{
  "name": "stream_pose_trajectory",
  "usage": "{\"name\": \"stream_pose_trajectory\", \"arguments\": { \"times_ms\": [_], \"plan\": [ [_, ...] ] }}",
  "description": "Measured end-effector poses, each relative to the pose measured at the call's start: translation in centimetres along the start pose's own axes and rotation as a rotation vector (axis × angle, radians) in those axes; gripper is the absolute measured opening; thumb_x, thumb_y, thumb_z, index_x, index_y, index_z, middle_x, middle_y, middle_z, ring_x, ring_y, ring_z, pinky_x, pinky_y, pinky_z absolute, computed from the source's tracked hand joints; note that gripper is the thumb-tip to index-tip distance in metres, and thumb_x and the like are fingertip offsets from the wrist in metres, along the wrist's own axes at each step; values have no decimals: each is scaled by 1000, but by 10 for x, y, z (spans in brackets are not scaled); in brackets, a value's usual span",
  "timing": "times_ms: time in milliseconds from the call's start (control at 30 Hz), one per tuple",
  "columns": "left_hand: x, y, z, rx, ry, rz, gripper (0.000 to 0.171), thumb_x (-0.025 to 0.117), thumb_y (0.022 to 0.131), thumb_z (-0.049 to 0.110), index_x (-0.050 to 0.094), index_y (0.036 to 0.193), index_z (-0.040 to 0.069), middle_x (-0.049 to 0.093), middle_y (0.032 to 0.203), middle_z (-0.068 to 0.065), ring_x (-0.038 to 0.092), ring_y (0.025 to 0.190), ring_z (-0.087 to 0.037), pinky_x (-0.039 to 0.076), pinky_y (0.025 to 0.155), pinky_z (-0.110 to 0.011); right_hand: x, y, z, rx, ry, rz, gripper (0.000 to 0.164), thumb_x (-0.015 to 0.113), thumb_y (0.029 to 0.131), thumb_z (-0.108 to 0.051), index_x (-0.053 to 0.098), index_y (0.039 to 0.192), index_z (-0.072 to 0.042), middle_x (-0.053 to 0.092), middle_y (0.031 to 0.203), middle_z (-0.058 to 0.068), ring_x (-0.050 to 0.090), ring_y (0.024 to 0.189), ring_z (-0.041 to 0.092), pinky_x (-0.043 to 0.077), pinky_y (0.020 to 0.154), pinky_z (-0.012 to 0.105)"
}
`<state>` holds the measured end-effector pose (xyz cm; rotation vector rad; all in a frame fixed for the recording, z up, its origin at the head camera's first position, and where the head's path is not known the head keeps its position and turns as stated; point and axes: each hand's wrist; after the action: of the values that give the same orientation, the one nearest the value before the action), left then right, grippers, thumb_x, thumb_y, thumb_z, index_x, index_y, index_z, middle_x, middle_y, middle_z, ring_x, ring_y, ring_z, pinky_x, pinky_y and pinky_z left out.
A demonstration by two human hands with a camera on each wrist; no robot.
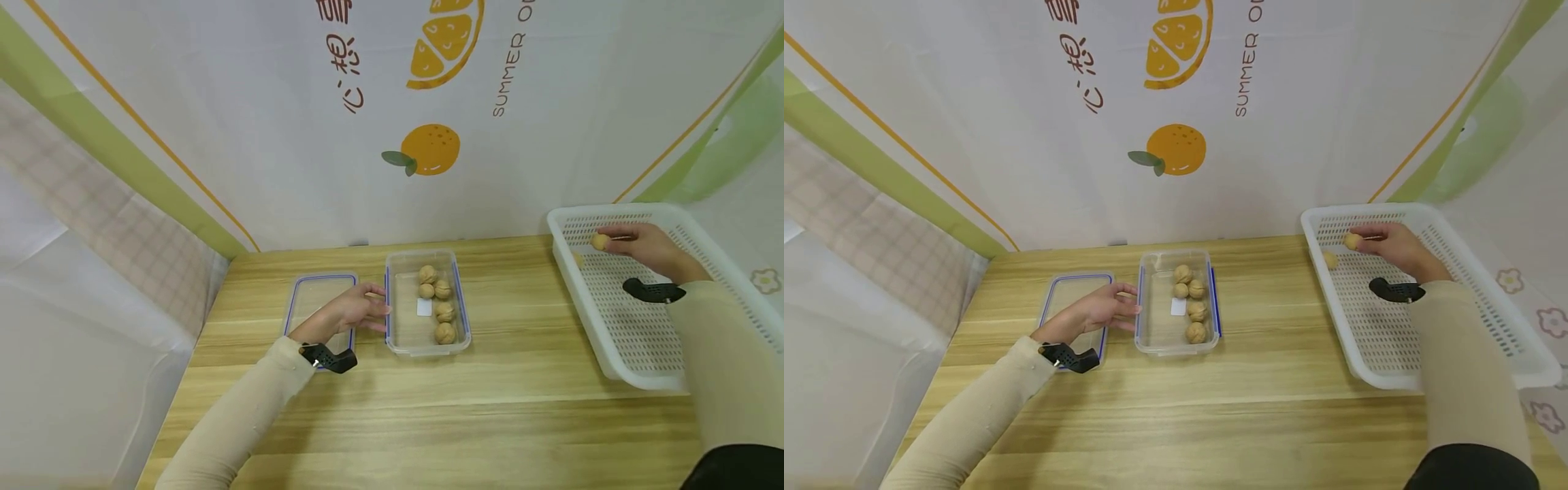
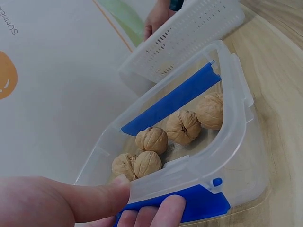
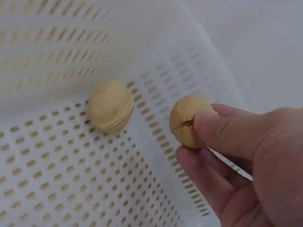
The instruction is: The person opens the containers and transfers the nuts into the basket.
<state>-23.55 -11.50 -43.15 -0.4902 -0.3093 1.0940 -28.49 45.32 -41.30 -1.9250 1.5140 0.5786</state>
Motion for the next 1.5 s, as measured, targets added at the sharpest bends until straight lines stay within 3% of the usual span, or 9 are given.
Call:
{"name": "stream_pose_trajectory", "arguments": {
  "times_ms": [133, 267, 367, 700, 900, 1233, 1333, 1433, 1500],
  "plan": [
    [1, 1, 1, 5, -14, 1, 50, 55, 100, -9, 32, 145, -7, 47, 135, -29, 58, 115, -36, 63, 89, -43, 5, 3, 7, 2, -51, 3, 61, 59, 105, -29, 41, 149, 10, 52, 143, 22, 55, 104, -2, 45, 105, 62],
    [1, 1, 1, 5, -23, 6, 50, 55, 100, -9, 33, 145, -7, 48, 131, -26, 58, 109, -31, 65, 85, -41, 10, 4, 10, 10, -97, -23, 53, 57, 106, -17, 42, 146, 14, 41, 146, 38, 51, 125, 43, 43, 105, 67],
    [1, 1, 0, 6, -22, 9, 50, 55, 100, -9, 33, 145, -7, 47, 131, -25, 57, 108, -30, 65, 84, -41, 13, 4, 15, 13, -126, -41, 51, 56, 106, -17, 44, 145, 13, 40, 147, 38, 43, 130, 53, 49, 102, 57],
    [-1, 1, -1, 0, -25, 9, 50, 55, 100, -10, 33, 145, -7, 47, 131, -25, 56, 106, -28, 65, 83, -40, 21, 4, 26, 4, -133, -15, 53, 57, 106, -21, 45, 144, 14, 42, 146, 38, 46, 128, 51, 50, 100, 54],
    [-1, -1, -1, -10, -16, 14, 51, 55, 100, -8, 33, 146, -6, 45, 136, -27, 56, 113, -32, 64, 86, -41, 21, 8, 28, -14, -156, 22, 52, 61, 103, -18, 48, 142, 14, 47, 143, 36, 57, 111, 20, 49, 80, 14],
    [1, 0, -1, 0, -23, 13, 49, 55, 100, -9, 34, 144, -6, 48, 129, -23, 57, 107, -30, 64, 87, -43, 21, 4, 29, -22, -139, 34, 52, 61, 103, -14, 45, 141, 17, 46, 141, 40, 44, 97, -13, 45, 77, 7],
    [0, 1, -1, 1, -26, 11, 49, 55, 100, -9, 34, 144, -6, 48, 131, -25, 58, 108, -30, 64, 88, -43, 21, 4, 26, -12, -142, 8, 55, 58, 104, -15, 39, 143, 19, 43, 141, 43, 58, 111, 17, 51, 88, 24],
    [0, 1, -2, 1, -26, 14, 50, 55, 100, -9, 34, 144, -6, 47, 135, -27, 57, 110, -32, 63, 89, -44, 20, 4, 23, 8, -149, -18, 58, 55, 106, -18, 34, 146, 19, 39, 141, 45, 46, 125, 52, 52, 97, 48],
    [-1, 1, -2, 2, -23, 12, 50, 55, 100, -9, 34, 145, -6, 46, 136, -28, 57, 112, -33, 63, 90, -45, 18, 4, 21, 21, -145, -29, 58, 53, 107, -18, 32, 146, 19, 38, 141, 47, 43, 127, 58, 50, 100, 60]
  ]
}}
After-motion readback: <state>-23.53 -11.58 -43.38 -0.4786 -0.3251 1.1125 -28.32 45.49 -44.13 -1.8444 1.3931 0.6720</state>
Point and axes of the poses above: each hand's wrist, its own y-axis towards the middle knuckle, its own x-axis out of the palm, z = x × y
